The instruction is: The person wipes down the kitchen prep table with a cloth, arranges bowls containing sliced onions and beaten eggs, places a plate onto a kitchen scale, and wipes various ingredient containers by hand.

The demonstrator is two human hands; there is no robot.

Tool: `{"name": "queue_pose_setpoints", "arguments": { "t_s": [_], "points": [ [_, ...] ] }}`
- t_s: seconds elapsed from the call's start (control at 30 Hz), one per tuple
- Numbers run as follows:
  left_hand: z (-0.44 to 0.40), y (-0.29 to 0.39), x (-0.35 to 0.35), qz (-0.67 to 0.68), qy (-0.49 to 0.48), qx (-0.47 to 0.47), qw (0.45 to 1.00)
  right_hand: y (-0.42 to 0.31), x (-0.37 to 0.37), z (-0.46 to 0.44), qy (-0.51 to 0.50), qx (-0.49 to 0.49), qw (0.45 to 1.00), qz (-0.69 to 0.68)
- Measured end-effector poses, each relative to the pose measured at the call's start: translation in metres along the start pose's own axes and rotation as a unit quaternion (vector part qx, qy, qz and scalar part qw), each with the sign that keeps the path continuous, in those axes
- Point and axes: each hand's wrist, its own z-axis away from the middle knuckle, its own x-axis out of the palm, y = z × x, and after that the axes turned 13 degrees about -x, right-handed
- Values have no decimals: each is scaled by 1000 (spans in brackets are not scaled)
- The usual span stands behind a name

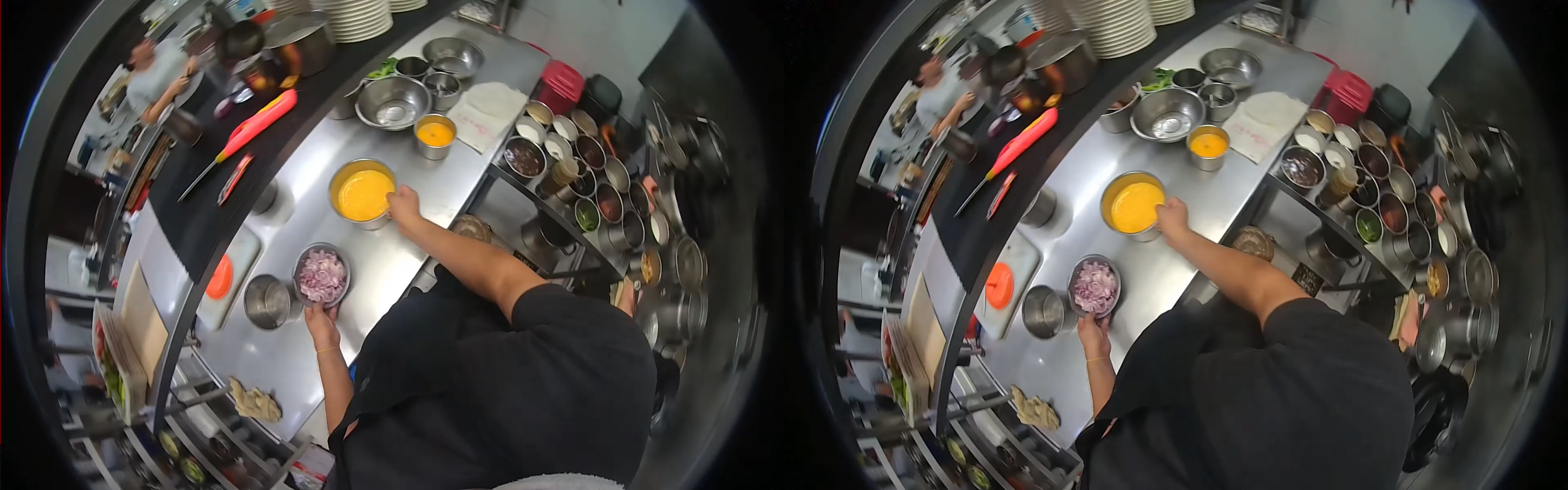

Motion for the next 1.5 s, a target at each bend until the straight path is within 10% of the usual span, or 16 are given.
{"name": "queue_pose_setpoints", "arguments": {
  "t_s": [0.33, 0.6, 0.73, 0.77, 0.9, 1.33, 1.47, 1.5],
  "points": [
    [-66, -12, 14, 23, 3, 37, 999, -40, -54, -33, -216, -28, 973, 73],
    [-32, -30, 21, 0, 60, 32, 998, -99, -202, -214, 75, -258, 847, 458],
    [-73, -84, -38, -292, 155, 156, 931, -135, -238, -298, 13, -139, 806, 575],
    [-51, -85, -8, 40, 243, 26, 969, -137, -240, -307, -14, -99, 793, 601],
    [-64, -119, -10, -141, 257, 111, 950, -162, -235, -292, -95, -51, 710, 696],
    [75, -66, 152, -173, 369, 248, 879, -122, -256, -315, -18, -272, 802, 532],
    [68, -32, 166, -198, 255, 352, 879, -231, -236, -288, 21, -347, 839, 418],
    [86, -8, 183, -131, 148, 211, 957, -267, -227, -264, -27, -334, 855, 395]
  ]
}}
